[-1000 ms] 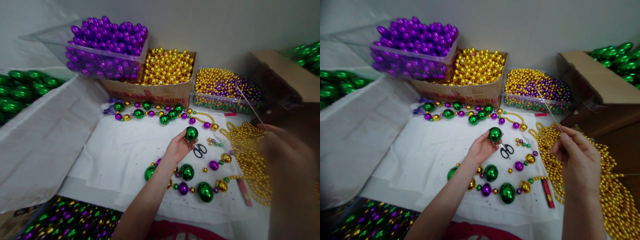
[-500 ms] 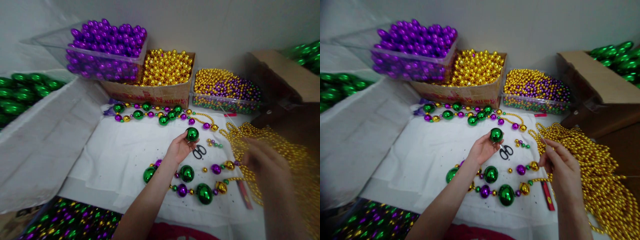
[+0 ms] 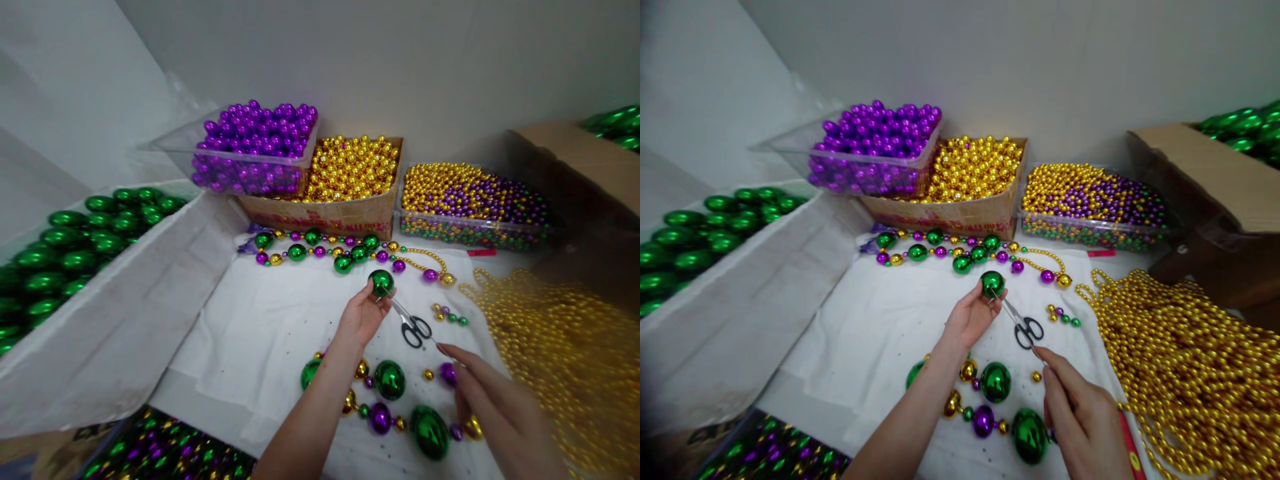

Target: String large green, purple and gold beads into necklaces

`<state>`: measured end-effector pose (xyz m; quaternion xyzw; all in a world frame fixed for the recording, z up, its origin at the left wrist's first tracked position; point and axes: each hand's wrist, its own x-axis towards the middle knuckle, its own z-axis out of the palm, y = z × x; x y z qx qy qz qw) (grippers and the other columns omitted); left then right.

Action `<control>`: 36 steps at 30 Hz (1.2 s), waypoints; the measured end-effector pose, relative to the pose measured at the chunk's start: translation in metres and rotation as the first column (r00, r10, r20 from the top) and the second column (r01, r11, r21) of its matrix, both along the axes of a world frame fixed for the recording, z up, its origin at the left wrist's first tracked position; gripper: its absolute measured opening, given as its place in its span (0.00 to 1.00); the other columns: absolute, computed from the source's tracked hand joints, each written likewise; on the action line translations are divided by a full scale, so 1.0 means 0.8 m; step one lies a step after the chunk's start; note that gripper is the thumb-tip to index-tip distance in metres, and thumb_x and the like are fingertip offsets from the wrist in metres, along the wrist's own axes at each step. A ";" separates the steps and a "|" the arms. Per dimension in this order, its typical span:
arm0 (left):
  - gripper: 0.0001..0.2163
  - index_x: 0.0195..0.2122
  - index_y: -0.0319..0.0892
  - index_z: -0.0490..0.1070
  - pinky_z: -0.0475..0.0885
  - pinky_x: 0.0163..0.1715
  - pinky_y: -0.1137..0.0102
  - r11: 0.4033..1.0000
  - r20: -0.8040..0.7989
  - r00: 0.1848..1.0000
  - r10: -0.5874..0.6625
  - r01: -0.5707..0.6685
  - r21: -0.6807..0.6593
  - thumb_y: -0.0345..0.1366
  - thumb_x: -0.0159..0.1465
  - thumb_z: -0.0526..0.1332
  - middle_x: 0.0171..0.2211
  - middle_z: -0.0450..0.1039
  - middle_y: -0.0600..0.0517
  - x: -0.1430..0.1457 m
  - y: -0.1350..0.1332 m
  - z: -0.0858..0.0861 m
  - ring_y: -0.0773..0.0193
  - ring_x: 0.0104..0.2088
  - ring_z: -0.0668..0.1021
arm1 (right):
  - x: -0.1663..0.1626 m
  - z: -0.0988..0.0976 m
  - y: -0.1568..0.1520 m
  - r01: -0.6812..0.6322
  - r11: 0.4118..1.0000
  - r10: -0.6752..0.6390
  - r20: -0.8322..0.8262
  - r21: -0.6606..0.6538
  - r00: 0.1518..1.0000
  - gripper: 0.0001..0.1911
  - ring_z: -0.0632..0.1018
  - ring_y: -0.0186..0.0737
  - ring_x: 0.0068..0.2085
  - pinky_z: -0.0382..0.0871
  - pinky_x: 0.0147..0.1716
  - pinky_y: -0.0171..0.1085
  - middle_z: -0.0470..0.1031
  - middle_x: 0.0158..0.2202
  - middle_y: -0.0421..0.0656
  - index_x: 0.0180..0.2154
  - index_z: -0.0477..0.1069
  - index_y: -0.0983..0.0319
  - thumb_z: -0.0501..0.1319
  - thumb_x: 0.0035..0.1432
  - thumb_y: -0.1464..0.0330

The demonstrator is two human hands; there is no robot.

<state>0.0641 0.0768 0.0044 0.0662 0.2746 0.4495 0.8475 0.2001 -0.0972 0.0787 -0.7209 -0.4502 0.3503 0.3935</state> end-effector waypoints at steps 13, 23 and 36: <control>0.11 0.45 0.38 0.71 0.70 0.30 0.74 0.998 -0.018 0.998 0.060 -0.060 -0.013 0.35 0.62 0.60 0.39 0.75 0.43 0.002 0.000 0.006 0.59 0.41 0.77 | 0.010 -0.012 0.007 -0.110 0.994 0.108 0.128 0.008 0.986 0.25 0.70 0.34 0.19 0.62 0.19 0.30 0.67 0.16 0.36 0.52 0.71 0.63 0.49 0.64 0.56; 0.07 0.37 0.35 0.72 0.70 0.27 0.75 0.997 -0.054 0.996 0.077 -0.079 -0.021 0.34 0.64 0.57 0.36 0.75 0.44 -0.002 0.002 0.001 0.59 0.37 0.78 | -0.007 0.008 0.026 -0.143 0.984 0.086 0.433 0.102 0.897 0.21 0.75 0.39 0.20 0.60 0.20 0.34 0.75 0.21 0.41 0.44 0.76 0.61 0.47 0.62 0.62; 0.06 0.37 0.36 0.72 0.70 0.30 0.73 1.000 -0.118 0.993 0.009 -0.009 -0.003 0.33 0.61 0.61 0.34 0.76 0.47 -0.001 0.006 -0.004 0.61 0.36 0.78 | -0.045 0.065 0.098 -0.217 0.969 0.216 0.821 -0.116 0.528 0.13 0.78 0.44 0.25 0.59 0.22 0.35 0.76 0.24 0.49 0.32 0.75 0.64 0.51 0.57 0.76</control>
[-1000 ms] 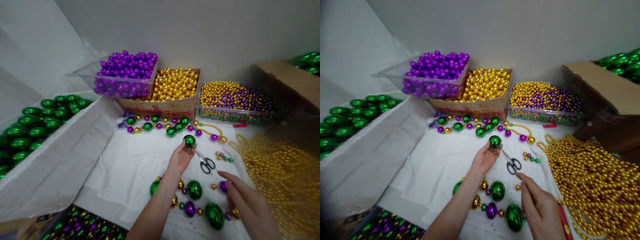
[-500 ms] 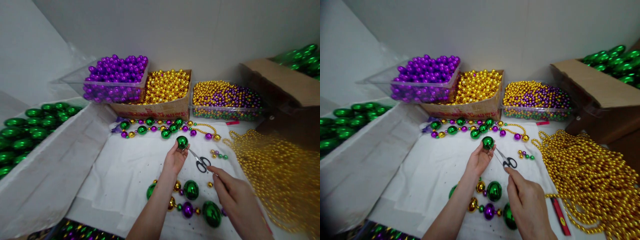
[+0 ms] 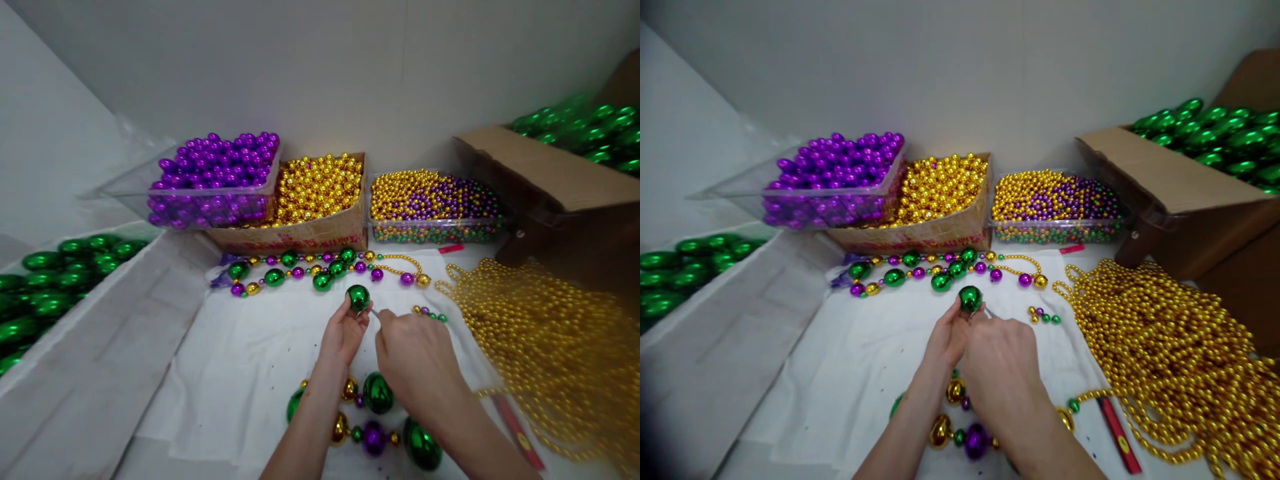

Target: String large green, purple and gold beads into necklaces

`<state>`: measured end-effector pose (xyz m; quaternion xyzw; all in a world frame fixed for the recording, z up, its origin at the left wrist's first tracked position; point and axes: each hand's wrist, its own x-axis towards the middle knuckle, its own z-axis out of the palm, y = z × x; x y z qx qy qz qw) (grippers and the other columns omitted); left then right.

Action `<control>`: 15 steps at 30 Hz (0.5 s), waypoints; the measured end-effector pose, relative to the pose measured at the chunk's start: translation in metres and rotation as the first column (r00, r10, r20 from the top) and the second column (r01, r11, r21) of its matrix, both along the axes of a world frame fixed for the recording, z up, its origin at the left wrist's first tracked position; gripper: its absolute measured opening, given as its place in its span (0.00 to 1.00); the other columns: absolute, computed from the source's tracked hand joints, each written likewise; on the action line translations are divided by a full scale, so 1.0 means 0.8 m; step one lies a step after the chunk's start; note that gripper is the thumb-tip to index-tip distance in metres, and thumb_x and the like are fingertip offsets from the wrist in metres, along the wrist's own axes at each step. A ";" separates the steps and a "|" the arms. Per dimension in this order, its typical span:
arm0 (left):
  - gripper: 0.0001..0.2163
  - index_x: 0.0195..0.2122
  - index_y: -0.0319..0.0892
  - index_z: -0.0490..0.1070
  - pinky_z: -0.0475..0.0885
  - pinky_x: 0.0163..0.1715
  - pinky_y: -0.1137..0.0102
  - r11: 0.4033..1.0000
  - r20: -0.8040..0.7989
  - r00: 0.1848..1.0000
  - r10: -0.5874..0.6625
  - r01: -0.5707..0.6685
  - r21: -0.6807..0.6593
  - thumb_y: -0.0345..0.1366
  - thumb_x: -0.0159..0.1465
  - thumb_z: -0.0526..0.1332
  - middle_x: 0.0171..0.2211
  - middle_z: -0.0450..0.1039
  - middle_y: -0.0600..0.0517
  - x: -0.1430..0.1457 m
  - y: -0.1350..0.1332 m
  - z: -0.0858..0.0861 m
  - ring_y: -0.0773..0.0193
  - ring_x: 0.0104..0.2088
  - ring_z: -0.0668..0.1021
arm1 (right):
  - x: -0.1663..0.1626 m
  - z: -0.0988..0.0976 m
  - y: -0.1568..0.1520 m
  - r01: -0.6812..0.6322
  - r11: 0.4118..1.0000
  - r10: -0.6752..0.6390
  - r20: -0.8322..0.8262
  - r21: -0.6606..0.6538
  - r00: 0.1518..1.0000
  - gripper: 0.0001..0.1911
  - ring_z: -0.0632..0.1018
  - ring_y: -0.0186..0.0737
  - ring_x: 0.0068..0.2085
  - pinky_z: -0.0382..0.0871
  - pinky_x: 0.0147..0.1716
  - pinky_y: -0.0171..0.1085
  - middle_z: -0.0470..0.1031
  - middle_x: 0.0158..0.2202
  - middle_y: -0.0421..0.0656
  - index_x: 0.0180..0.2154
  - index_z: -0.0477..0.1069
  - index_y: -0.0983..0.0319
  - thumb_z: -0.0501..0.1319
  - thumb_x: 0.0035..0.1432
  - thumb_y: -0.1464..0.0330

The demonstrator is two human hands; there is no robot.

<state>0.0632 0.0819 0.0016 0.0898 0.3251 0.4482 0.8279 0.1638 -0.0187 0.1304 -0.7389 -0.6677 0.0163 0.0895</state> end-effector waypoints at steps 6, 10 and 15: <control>0.04 0.34 0.36 0.72 0.69 0.29 0.73 1.000 0.007 1.000 -0.022 0.022 0.004 0.31 0.60 0.61 0.30 0.76 0.50 0.002 -0.002 0.003 0.67 0.27 0.75 | -0.005 0.002 0.028 -0.037 0.997 0.036 -0.016 -0.068 0.999 0.12 0.79 0.46 0.30 0.66 0.27 0.36 0.77 0.28 0.54 0.32 0.74 0.67 0.52 0.56 0.76; 0.04 0.32 0.35 0.72 0.68 0.28 0.74 1.000 0.039 0.999 -0.015 0.014 0.004 0.31 0.59 0.62 0.29 0.75 0.50 0.007 -0.005 0.005 0.69 0.26 0.74 | -0.008 -0.017 0.033 -0.005 0.998 0.003 -0.020 -0.059 1.000 0.13 0.79 0.47 0.30 0.65 0.27 0.37 0.77 0.28 0.53 0.33 0.73 0.66 0.50 0.59 0.75; 0.10 0.37 0.40 0.72 0.66 0.29 0.76 0.991 -0.063 0.997 0.041 -0.033 0.129 0.32 0.53 0.67 0.35 0.75 0.51 0.010 -0.027 0.022 0.68 0.32 0.74 | 0.003 -0.061 0.026 0.098 0.990 -0.105 -0.076 -0.100 0.992 0.12 0.78 0.47 0.29 0.59 0.24 0.35 0.76 0.26 0.47 0.38 0.68 0.62 0.47 0.62 0.74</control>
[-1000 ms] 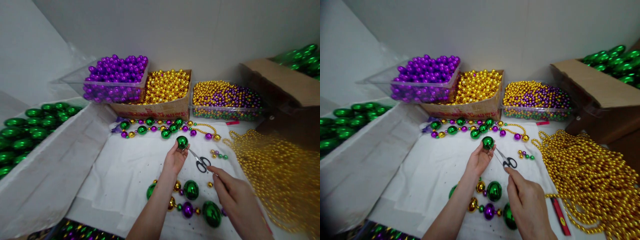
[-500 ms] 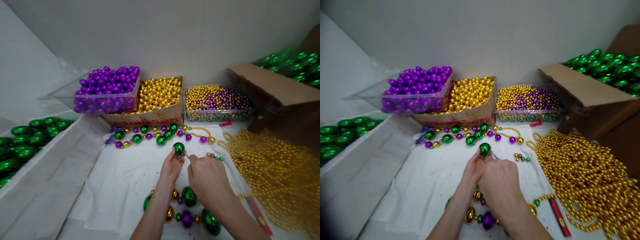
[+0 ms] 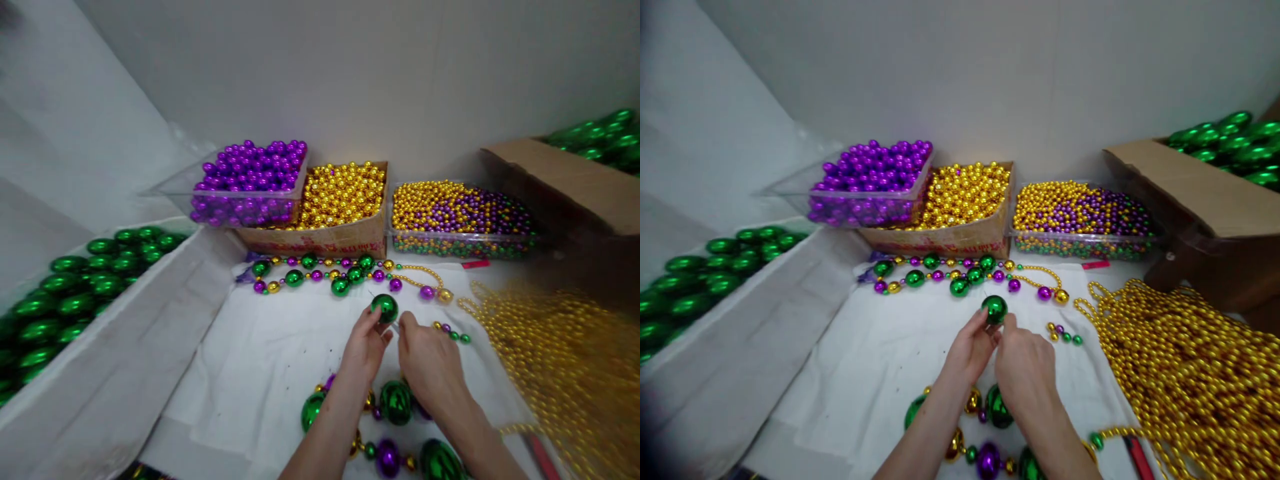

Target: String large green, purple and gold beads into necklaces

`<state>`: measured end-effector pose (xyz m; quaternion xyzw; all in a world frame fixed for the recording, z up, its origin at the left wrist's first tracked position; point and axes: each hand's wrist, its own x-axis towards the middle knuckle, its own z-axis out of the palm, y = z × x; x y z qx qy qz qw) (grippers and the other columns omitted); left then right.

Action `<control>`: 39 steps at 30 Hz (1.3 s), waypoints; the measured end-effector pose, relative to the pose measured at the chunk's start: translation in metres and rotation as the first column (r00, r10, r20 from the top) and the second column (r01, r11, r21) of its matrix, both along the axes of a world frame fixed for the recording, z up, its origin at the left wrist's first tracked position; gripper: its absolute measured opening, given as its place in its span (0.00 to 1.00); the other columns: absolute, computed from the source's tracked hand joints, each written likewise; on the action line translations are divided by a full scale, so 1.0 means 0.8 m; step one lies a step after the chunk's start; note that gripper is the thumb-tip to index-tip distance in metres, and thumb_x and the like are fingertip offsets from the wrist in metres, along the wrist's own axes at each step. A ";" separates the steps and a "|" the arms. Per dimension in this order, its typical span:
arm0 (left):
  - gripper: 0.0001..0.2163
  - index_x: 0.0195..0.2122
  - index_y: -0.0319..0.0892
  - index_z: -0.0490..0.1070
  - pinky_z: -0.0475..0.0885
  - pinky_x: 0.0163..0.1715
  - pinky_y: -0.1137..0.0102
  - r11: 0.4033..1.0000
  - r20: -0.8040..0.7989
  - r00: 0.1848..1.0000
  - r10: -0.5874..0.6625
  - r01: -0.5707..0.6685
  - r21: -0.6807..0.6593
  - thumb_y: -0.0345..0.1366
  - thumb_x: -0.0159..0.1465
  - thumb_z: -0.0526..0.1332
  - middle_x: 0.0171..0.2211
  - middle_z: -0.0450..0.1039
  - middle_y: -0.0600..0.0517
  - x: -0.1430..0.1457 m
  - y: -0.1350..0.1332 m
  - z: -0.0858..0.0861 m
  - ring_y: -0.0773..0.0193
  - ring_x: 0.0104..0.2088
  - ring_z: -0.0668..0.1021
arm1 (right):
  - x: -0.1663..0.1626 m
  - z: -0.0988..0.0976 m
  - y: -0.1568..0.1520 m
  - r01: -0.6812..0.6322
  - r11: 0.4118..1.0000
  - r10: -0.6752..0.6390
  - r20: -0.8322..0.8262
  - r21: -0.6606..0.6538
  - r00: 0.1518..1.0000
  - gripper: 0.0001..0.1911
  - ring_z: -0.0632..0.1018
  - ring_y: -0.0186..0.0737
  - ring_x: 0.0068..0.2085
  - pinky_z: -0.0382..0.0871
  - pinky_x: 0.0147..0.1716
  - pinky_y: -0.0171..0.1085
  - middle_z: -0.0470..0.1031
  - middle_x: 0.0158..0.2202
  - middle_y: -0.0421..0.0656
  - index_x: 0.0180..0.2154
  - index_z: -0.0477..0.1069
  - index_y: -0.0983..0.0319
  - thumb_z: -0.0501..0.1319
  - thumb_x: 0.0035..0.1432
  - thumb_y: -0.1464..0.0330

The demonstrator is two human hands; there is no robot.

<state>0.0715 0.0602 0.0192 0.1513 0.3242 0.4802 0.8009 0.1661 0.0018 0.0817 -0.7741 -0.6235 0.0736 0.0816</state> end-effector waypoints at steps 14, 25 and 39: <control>0.10 0.28 0.38 0.76 0.63 0.33 0.71 0.927 -0.354 0.932 0.080 0.061 0.370 0.41 0.52 0.67 0.32 0.76 0.47 0.027 -0.016 0.041 0.66 0.31 0.71 | 0.092 -0.081 -0.064 0.120 0.987 -0.013 -0.703 0.104 0.711 0.33 0.77 0.47 0.43 0.72 0.34 0.39 0.73 0.50 0.46 0.58 0.60 0.55 0.56 0.54 0.49; 0.09 0.36 0.39 0.75 0.66 0.33 0.71 0.816 -0.325 0.946 -0.006 0.193 0.546 0.38 0.58 0.63 0.37 0.74 0.47 0.044 -0.016 0.080 0.65 0.32 0.74 | 0.076 -0.029 -0.032 0.196 0.960 0.084 -0.873 0.201 0.481 0.12 0.70 0.35 0.27 0.63 0.25 0.33 0.74 0.29 0.42 0.32 0.73 0.63 0.59 0.57 0.60; 0.30 0.51 0.46 0.71 0.64 0.47 0.62 0.538 -0.801 0.552 -0.232 0.759 0.367 0.39 0.45 0.72 0.47 0.71 0.44 0.001 -0.053 -0.028 0.50 0.46 0.72 | 0.115 0.029 -0.056 0.563 0.778 0.363 -0.931 0.279 -0.039 0.06 0.66 0.29 0.25 0.60 0.23 0.29 0.62 0.22 0.36 0.32 0.73 0.61 0.64 0.56 0.64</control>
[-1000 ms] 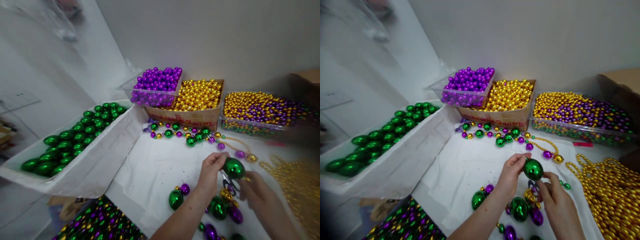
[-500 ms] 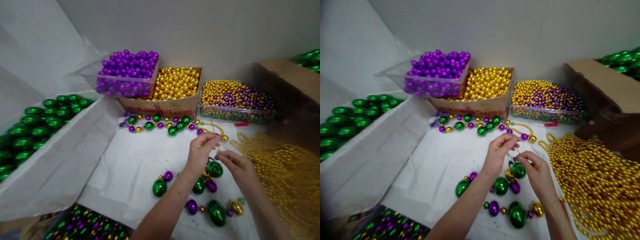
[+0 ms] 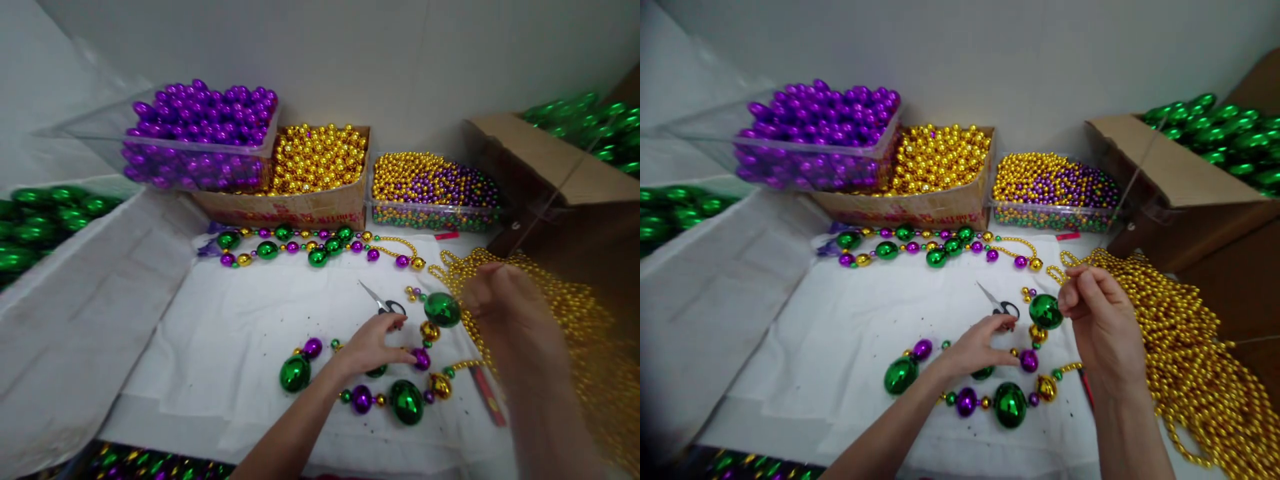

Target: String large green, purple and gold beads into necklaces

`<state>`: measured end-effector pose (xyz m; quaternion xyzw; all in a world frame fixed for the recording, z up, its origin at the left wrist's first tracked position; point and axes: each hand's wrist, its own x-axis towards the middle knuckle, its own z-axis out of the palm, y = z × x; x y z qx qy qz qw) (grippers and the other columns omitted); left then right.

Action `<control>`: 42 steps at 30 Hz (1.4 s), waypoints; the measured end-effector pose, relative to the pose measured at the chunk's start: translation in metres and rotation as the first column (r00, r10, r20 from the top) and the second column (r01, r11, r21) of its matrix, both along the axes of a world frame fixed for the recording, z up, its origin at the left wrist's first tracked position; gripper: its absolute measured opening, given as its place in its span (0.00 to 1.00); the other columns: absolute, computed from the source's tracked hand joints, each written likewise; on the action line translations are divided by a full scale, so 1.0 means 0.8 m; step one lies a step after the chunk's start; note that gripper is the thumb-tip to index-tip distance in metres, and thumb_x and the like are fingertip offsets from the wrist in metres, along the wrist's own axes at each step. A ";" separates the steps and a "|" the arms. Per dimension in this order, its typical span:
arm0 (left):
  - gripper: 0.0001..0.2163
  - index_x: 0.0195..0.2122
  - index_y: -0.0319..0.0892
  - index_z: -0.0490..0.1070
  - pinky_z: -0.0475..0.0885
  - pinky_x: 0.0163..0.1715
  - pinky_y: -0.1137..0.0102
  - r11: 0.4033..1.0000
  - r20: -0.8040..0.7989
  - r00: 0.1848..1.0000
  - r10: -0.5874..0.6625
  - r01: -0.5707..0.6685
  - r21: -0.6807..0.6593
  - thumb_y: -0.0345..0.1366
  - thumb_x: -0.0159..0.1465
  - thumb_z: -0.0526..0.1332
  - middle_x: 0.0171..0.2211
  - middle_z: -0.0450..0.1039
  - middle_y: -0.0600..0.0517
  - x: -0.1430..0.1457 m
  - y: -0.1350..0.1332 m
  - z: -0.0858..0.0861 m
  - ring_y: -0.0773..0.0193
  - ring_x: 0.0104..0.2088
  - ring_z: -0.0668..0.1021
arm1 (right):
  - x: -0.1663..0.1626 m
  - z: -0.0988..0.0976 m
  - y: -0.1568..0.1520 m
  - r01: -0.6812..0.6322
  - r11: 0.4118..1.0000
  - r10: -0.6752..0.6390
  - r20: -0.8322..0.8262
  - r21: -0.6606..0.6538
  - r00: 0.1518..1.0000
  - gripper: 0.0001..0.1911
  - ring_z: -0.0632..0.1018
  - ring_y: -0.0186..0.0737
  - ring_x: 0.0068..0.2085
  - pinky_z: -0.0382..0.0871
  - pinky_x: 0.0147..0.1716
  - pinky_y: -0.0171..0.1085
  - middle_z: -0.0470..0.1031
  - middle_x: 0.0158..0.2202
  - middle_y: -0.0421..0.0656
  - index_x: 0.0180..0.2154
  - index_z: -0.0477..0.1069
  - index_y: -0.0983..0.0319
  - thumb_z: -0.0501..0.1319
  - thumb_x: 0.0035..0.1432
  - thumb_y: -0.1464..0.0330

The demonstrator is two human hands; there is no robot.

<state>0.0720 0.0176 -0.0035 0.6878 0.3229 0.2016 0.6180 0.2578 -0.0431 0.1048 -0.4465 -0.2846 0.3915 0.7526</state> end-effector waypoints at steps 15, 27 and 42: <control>0.09 0.28 0.43 0.72 0.61 0.35 0.68 0.898 -0.502 0.864 -0.030 0.244 0.367 0.33 0.61 0.54 0.30 0.72 0.49 -0.044 0.002 0.021 0.59 0.34 0.72 | 0.066 -0.029 -0.031 0.322 0.946 -0.319 -0.078 0.034 0.945 0.07 0.64 0.25 0.24 0.59 0.20 0.26 0.63 0.26 0.35 0.30 0.72 0.64 0.68 0.48 0.72; 0.07 0.25 0.44 0.74 0.60 0.31 0.73 0.951 -0.577 0.816 0.025 0.160 0.266 0.32 0.53 0.56 0.28 0.74 0.53 -0.116 0.068 0.051 0.62 0.32 0.73 | 0.037 -0.101 -0.056 0.187 0.916 -0.240 -0.111 -0.356 0.964 0.13 0.58 0.25 0.19 0.52 0.15 0.23 0.58 0.18 0.34 0.33 0.73 0.64 0.69 0.47 0.63; 0.06 0.25 0.44 0.73 0.65 0.39 0.67 0.831 -0.238 0.966 0.100 0.050 0.554 0.29 0.57 0.59 0.27 0.68 0.49 0.039 0.068 0.028 0.58 0.32 0.72 | 0.013 -0.117 -0.051 0.148 0.869 -0.103 0.119 -0.473 0.987 0.19 0.60 0.29 0.21 0.50 0.17 0.28 0.62 0.20 0.36 0.36 0.76 0.65 0.68 0.47 0.57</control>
